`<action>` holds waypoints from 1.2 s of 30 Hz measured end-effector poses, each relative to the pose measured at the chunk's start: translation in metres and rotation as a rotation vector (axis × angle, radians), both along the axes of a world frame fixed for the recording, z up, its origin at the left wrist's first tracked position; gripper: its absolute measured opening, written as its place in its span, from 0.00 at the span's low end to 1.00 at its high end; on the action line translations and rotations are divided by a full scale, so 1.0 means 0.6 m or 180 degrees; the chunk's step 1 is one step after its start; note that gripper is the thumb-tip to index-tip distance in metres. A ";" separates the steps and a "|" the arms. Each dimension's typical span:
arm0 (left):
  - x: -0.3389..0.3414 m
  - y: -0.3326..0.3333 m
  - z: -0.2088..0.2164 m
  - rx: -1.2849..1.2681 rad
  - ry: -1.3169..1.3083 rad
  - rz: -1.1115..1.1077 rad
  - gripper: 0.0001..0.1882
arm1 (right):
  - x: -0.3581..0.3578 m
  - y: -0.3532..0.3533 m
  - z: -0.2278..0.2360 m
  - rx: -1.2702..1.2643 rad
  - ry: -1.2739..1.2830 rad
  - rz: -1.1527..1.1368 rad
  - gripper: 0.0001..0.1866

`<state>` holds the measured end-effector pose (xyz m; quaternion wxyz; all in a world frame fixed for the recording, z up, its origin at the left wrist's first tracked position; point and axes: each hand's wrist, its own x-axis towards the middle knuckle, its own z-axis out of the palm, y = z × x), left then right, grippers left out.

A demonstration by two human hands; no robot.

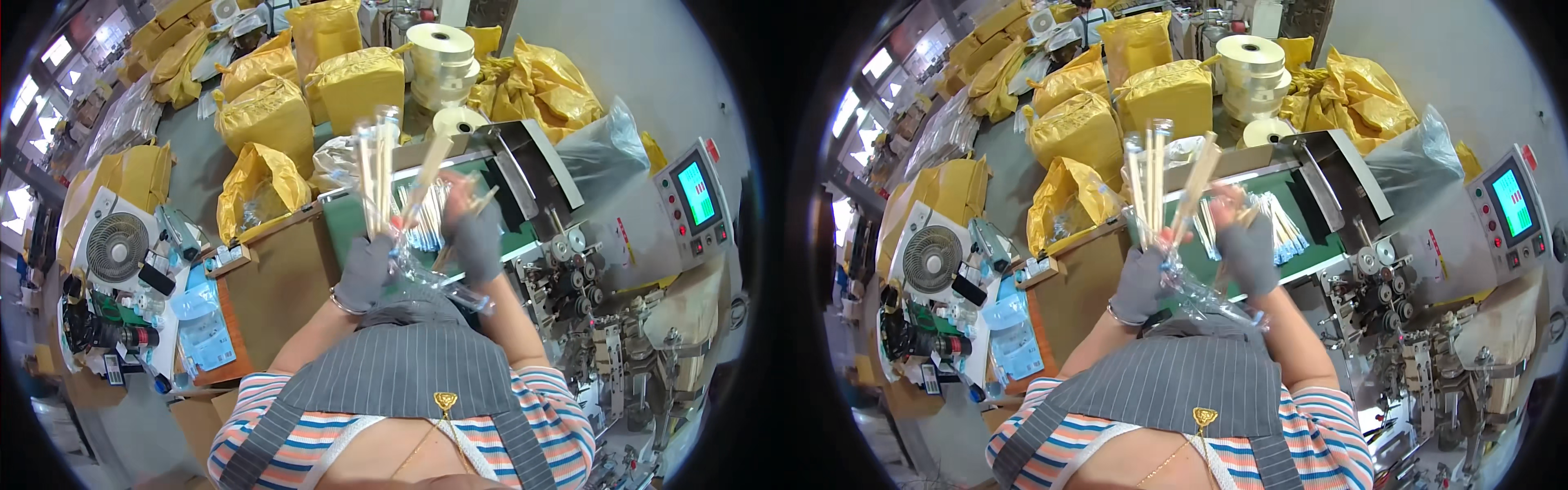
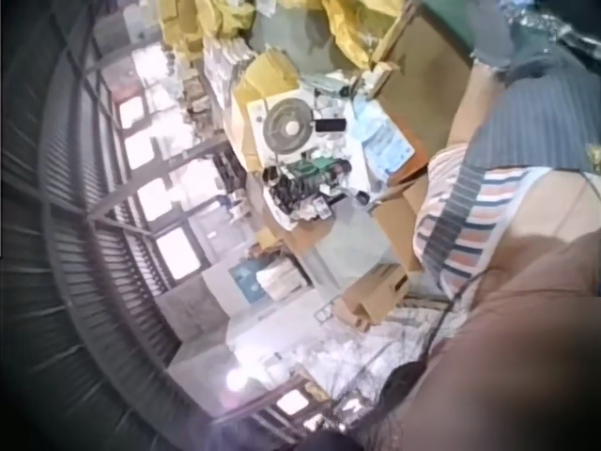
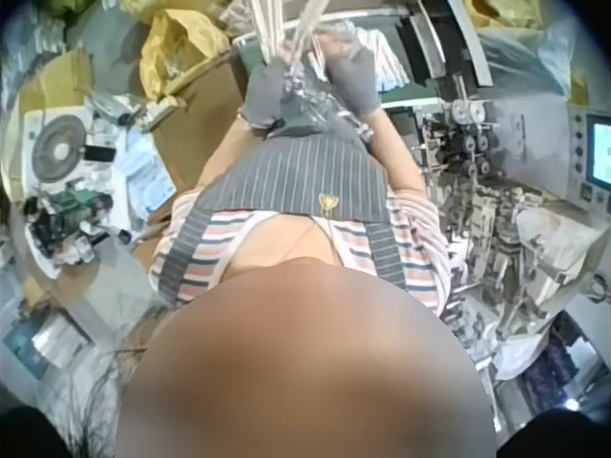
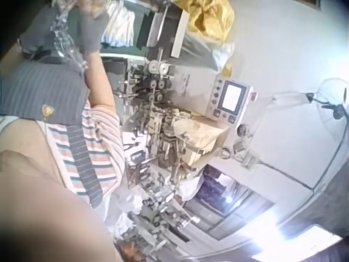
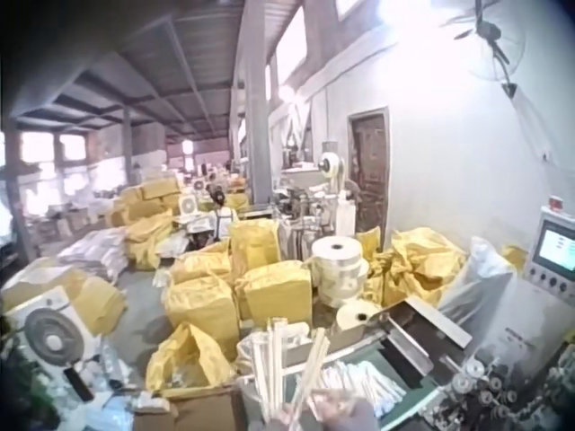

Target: Packaging bundles of wooden chopsticks into plastic sleeves using a production line machine.

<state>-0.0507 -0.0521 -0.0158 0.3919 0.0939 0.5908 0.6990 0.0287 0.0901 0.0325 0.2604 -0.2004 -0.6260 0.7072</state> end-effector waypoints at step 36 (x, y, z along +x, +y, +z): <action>0.028 0.027 0.000 0.0010 0.0473 -0.0110 0.16 | 0.029 0.081 0.041 0.0009 -0.0110 0.0088 0.13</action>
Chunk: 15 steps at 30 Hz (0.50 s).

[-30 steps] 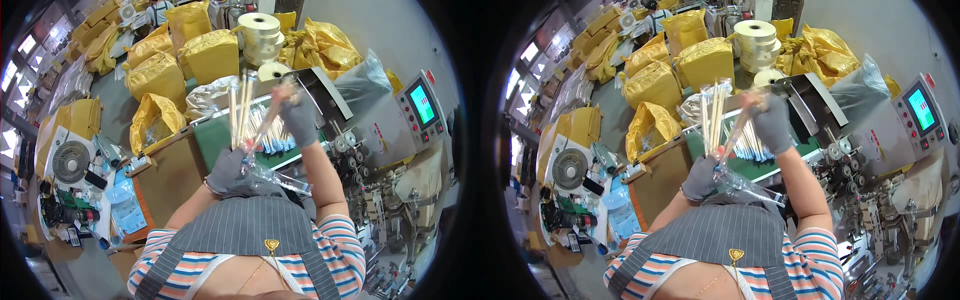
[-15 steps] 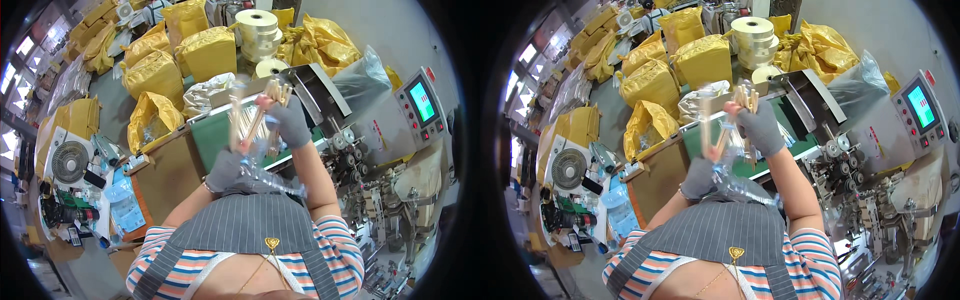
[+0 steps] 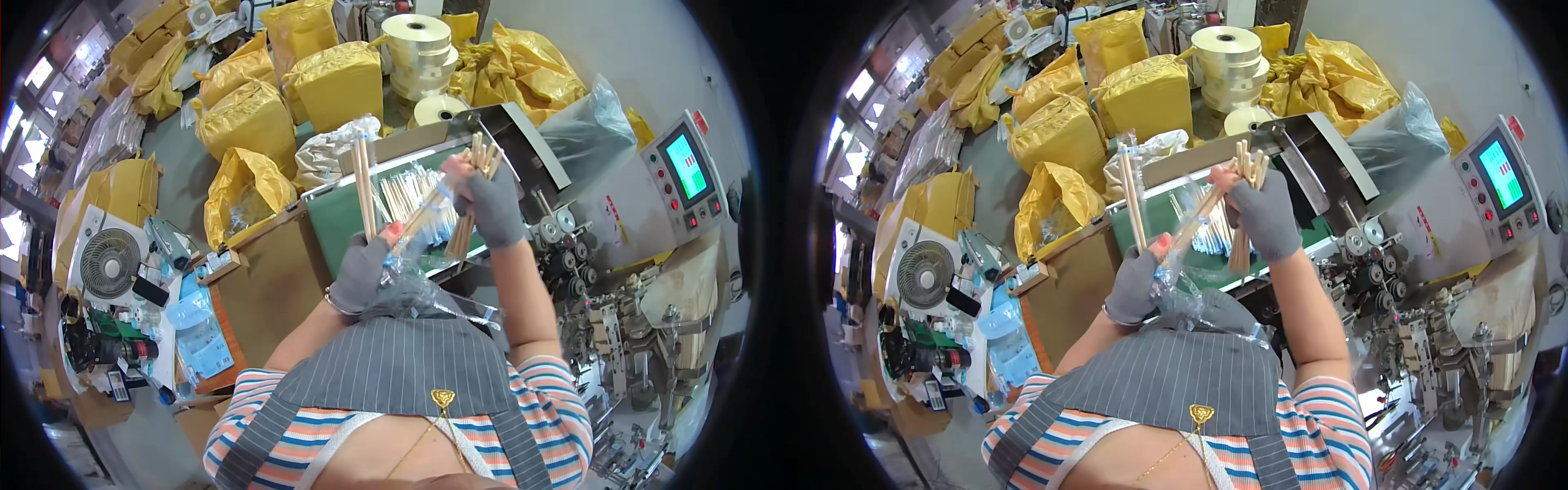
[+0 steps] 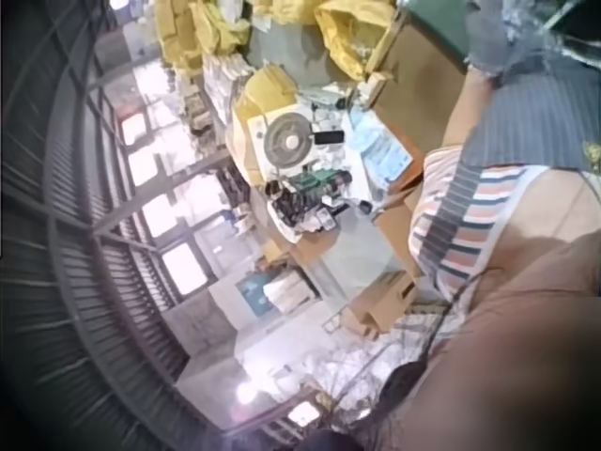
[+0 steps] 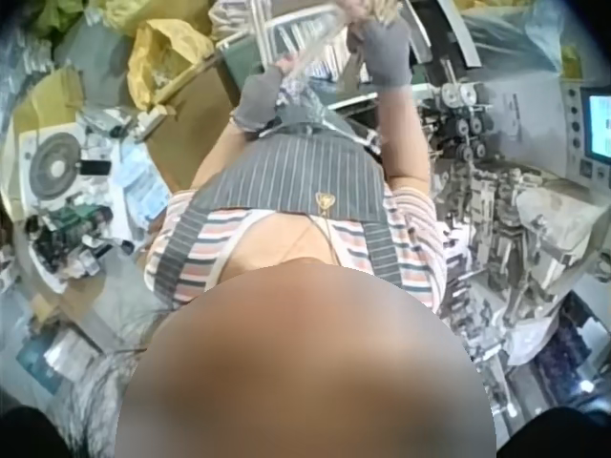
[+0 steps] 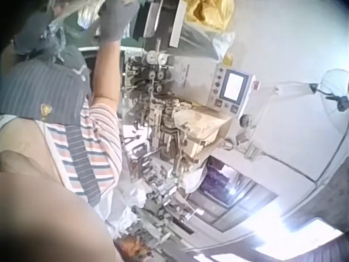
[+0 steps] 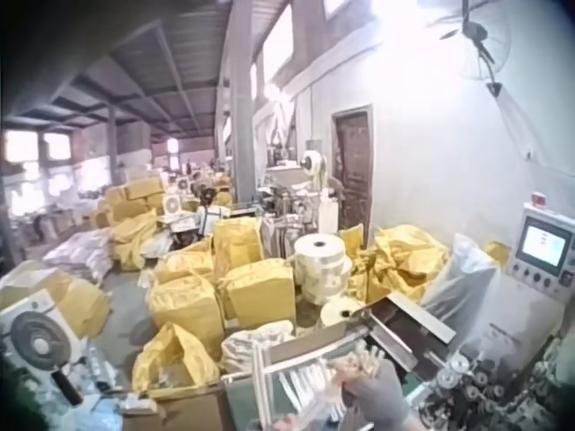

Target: Packaging bundles of wooden chopsticks into plastic sleeves using a production line machine.

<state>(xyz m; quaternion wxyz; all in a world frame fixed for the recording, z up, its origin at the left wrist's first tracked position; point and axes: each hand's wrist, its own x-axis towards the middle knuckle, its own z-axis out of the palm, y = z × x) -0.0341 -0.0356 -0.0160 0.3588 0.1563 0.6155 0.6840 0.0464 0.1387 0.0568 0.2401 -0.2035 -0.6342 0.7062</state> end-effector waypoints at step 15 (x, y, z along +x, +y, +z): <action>0.008 0.018 -0.005 -0.0228 0.0202 -0.0895 0.10 | 0.003 0.041 -0.025 0.1158 -0.0443 0.0041 0.15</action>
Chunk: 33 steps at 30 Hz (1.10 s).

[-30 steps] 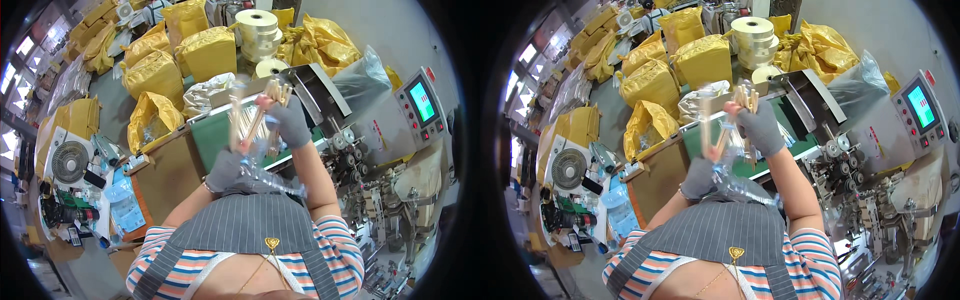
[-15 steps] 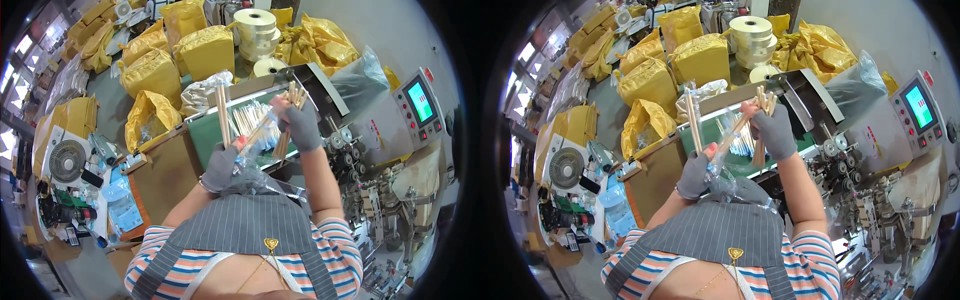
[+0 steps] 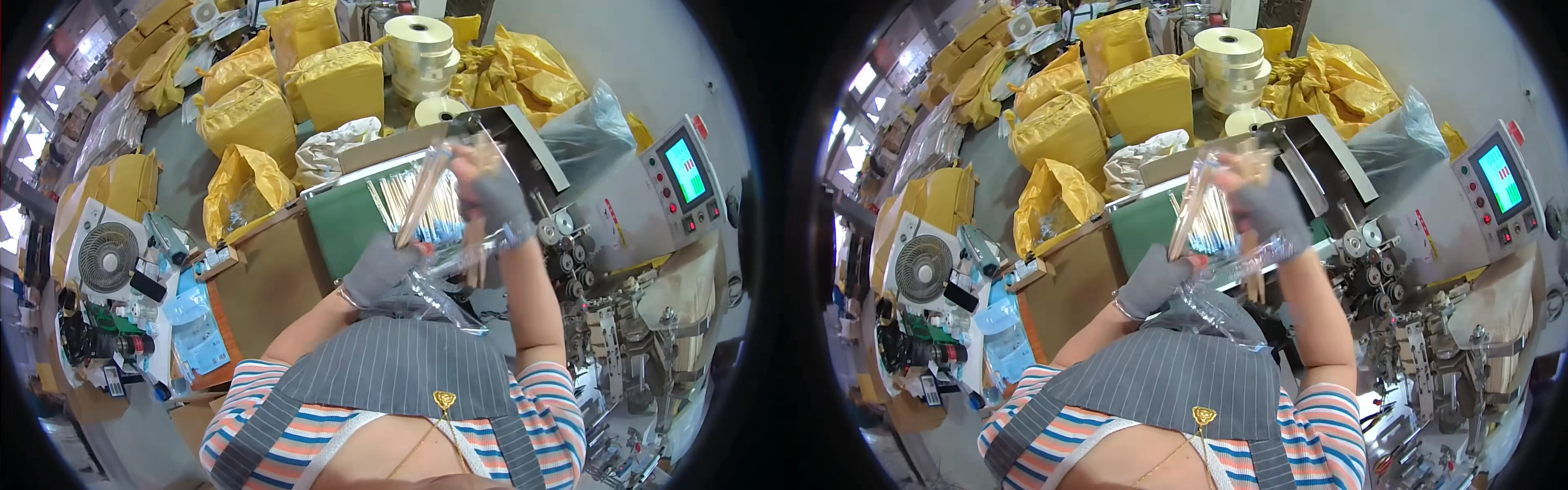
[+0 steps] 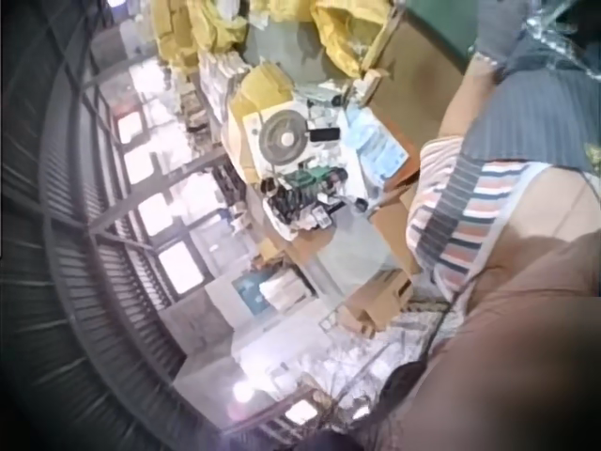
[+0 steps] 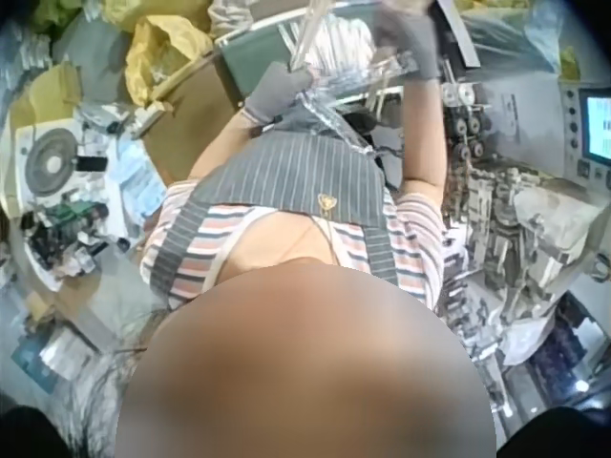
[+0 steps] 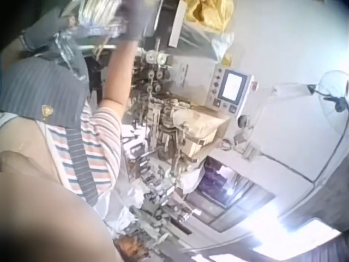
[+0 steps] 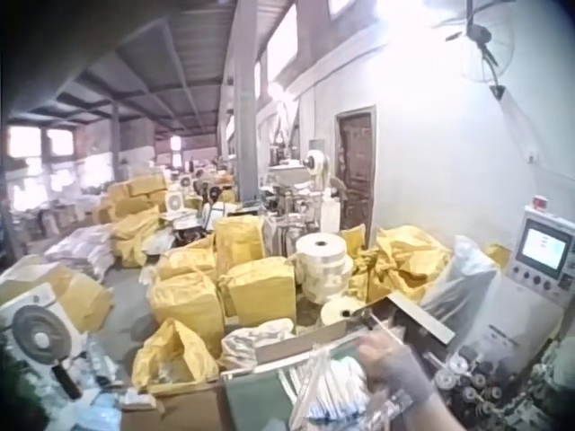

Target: Packaging bundles of wooden chopsticks into plastic sleeves using a production line machine.

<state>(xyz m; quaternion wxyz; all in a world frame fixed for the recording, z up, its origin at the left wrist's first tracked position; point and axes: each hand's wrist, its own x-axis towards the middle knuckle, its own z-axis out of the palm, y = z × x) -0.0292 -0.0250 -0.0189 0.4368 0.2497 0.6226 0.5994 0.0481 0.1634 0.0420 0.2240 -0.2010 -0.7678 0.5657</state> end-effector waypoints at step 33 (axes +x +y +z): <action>0.070 0.151 0.018 0.1788 0.3194 -0.0522 0.18 | 0.628 0.194 0.357 0.2062 0.2442 -0.3883 0.13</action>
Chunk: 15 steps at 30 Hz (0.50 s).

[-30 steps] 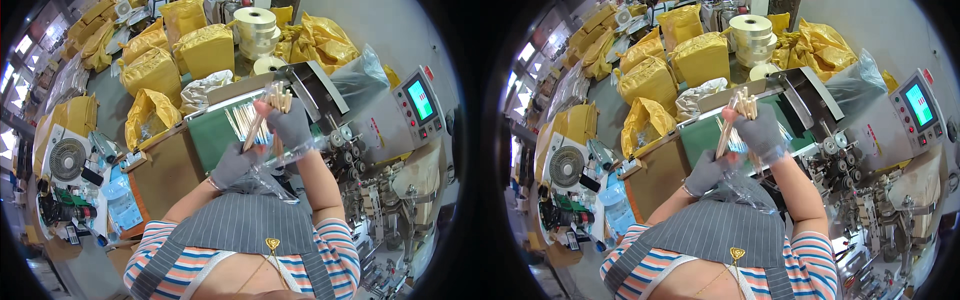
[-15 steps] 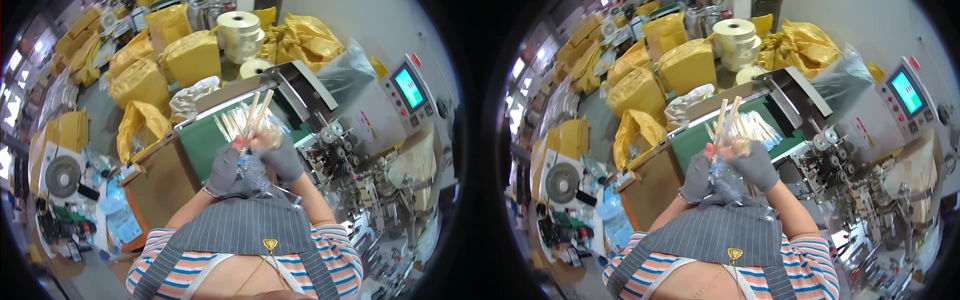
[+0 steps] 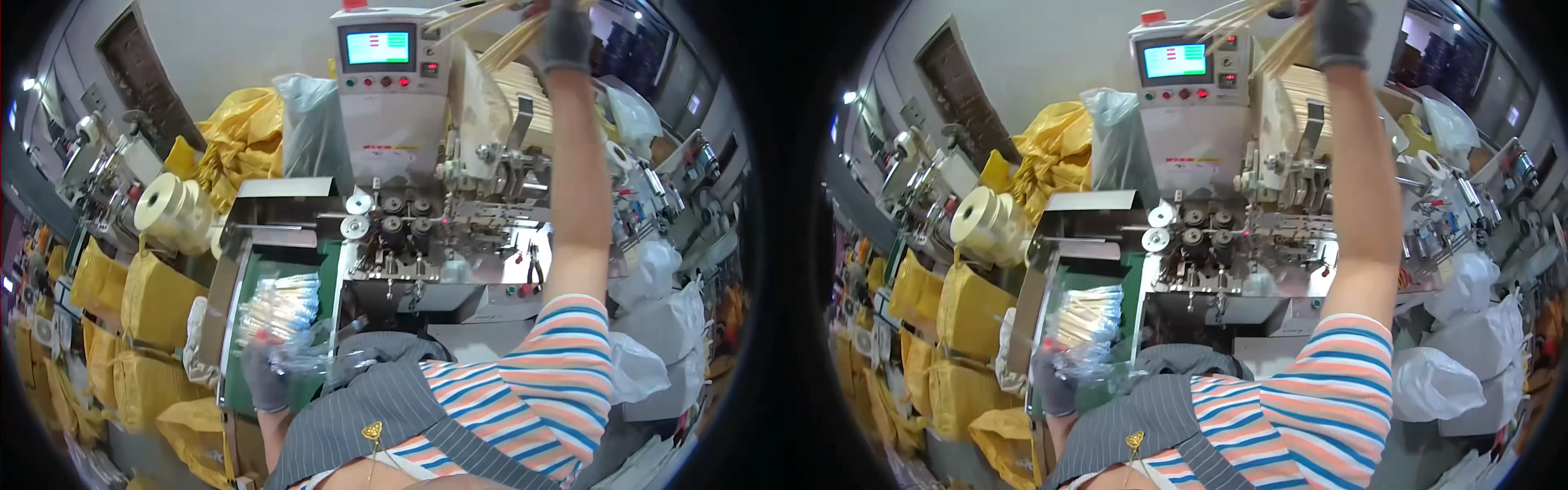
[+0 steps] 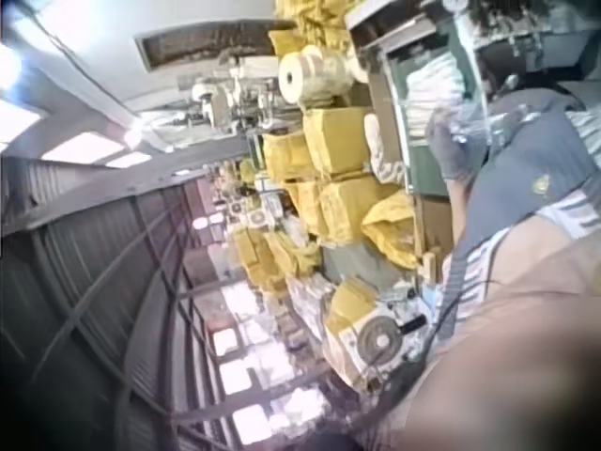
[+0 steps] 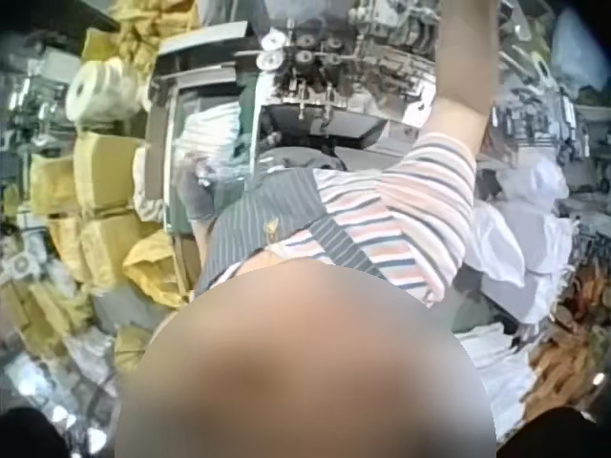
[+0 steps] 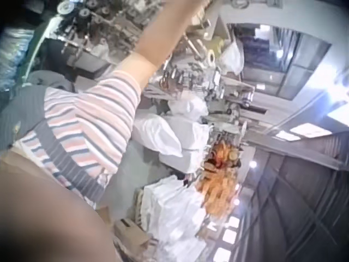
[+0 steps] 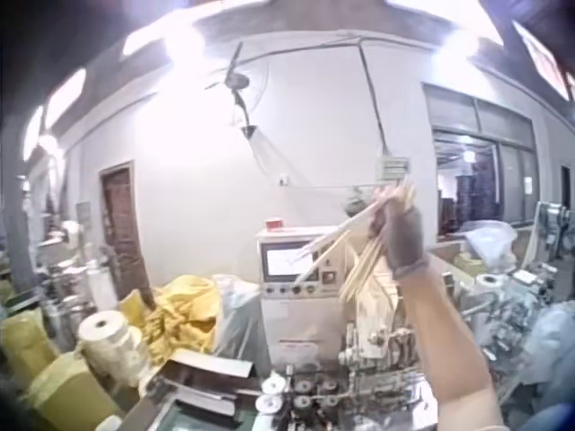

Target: Packaging bundles of wooden chopsticks into plastic sleeves using a production line machine.

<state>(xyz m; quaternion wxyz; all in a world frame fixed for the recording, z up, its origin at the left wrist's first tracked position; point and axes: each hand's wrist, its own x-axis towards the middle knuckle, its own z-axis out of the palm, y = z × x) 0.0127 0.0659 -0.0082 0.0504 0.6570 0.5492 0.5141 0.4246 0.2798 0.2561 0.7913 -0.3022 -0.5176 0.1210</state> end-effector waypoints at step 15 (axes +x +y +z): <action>-0.002 0.047 -0.003 -0.1321 -0.2462 0.0092 0.18 | 0.279 0.136 -0.216 -0.2836 -0.3369 -0.0885 0.29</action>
